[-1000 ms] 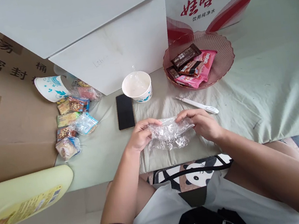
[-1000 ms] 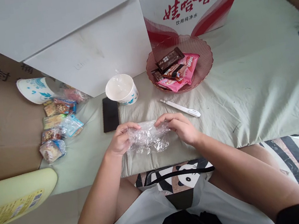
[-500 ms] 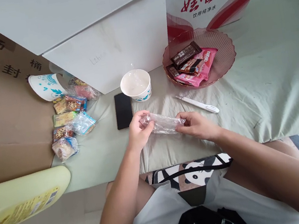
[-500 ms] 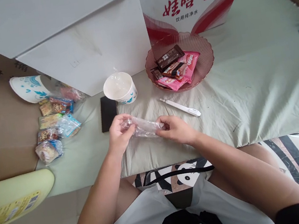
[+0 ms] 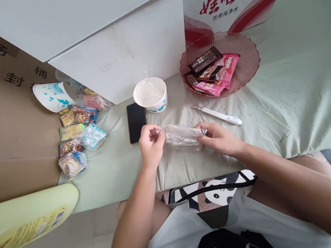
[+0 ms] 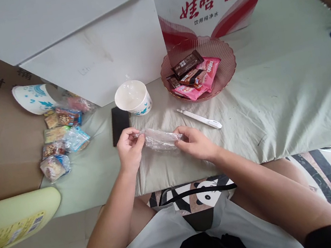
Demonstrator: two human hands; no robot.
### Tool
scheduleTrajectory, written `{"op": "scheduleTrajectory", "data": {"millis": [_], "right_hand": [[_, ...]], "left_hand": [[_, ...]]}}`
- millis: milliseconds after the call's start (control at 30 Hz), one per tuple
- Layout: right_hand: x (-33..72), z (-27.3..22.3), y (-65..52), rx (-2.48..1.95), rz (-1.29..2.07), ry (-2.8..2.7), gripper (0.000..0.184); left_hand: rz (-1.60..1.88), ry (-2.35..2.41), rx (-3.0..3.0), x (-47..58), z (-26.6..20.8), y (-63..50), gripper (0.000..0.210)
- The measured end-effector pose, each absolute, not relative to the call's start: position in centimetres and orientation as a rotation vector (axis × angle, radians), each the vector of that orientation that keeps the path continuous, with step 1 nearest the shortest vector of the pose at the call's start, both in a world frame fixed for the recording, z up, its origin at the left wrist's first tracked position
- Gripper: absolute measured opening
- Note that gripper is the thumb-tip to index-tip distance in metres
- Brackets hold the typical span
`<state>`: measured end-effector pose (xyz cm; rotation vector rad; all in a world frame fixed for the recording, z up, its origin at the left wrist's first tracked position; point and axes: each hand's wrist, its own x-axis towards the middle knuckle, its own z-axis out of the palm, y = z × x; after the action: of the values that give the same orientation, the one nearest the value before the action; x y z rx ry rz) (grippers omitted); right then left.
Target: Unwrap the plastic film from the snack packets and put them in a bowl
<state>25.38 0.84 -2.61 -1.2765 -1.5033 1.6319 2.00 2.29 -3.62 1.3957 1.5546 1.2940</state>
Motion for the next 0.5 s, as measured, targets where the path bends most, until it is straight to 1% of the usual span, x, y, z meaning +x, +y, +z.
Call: {"op": "scheduleTrajectory", "data": {"millis": [133, 233, 367, 500], "right_hand": [[25.33, -2.59, 0.81, -1.280, 1.653, -1.481, 0.017], [25.29, -2.62, 0.80, -1.287, 1.669, -1.464, 0.018], [25.30, -2.67, 0.83, -1.287, 1.676, -1.426, 0.016], [25.25, -2.65, 0.88, -1.293, 1.694, -1.390, 0.013]], "left_hand": [[1.418, 1.598, 1.306, 2.01, -3.43, 2.56, 0.021], [1.461, 1.581, 1.374, 2.12, -3.32, 2.39, 0.022], [1.518, 1.594, 1.404, 1.83, -3.45, 2.23, 0.017], [1.781, 1.535, 1.445, 1.45, -3.28, 1.81, 0.013]]}}
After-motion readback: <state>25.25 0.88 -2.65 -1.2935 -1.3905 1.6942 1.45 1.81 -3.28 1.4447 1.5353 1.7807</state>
